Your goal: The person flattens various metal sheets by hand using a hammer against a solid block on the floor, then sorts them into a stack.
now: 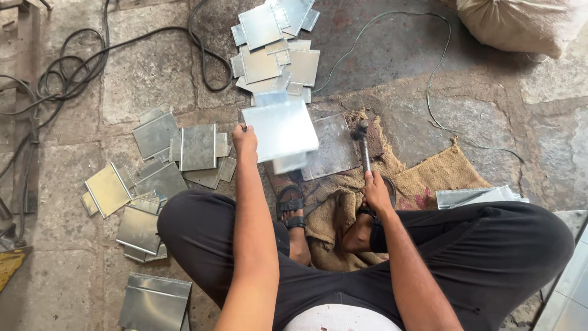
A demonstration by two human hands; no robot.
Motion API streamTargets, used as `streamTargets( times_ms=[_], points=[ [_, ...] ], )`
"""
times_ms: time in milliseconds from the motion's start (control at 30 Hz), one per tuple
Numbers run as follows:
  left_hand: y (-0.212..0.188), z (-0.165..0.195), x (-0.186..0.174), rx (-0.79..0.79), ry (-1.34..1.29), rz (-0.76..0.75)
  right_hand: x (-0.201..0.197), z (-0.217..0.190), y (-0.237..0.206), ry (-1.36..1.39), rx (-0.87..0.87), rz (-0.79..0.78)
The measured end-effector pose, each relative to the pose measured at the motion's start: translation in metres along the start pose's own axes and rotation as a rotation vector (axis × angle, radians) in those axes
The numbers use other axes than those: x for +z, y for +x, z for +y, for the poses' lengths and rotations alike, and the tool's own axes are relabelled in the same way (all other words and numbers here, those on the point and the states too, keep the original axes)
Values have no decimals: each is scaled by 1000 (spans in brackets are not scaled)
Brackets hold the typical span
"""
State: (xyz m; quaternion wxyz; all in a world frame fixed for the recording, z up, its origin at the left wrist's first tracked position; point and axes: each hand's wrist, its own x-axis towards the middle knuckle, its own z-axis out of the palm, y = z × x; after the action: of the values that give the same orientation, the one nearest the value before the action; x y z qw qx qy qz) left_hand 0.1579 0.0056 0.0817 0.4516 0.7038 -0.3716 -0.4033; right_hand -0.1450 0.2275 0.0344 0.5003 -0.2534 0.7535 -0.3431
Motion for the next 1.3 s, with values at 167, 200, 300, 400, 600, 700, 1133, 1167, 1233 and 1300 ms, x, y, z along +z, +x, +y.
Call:
streamTargets(
  times_ms=[167,200,300,400,600,700,1133,1167,1233,1300],
  points=[
    [-58,-11,28,-132,-402,16,-2,1,0,174,14,-42],
    [-77,-20,36,-164,-274,48,-2,2,1,170,20,-49],
    [-127,-51,57,-304,-485,66,-1,7,3,159,-4,-46],
    [-154,-79,64,-184,-28,217,0,8,3,186,-33,-18],
    [-174,-99,56,-448,281,219,4,4,-4,39,-38,-4],
    [-174,-92,56,49,380,407,5,3,-8,51,-21,-42],
    [-82,-60,76,699,1001,-324,3,24,-11,132,41,-1],
    [-83,-63,80,689,1009,-289,3,21,-14,119,38,-5],
    [-81,-69,87,654,1025,-217,4,9,-24,159,-25,-4],
    [-76,-72,89,691,996,-199,4,-9,-39,173,-114,1]
  ],
)
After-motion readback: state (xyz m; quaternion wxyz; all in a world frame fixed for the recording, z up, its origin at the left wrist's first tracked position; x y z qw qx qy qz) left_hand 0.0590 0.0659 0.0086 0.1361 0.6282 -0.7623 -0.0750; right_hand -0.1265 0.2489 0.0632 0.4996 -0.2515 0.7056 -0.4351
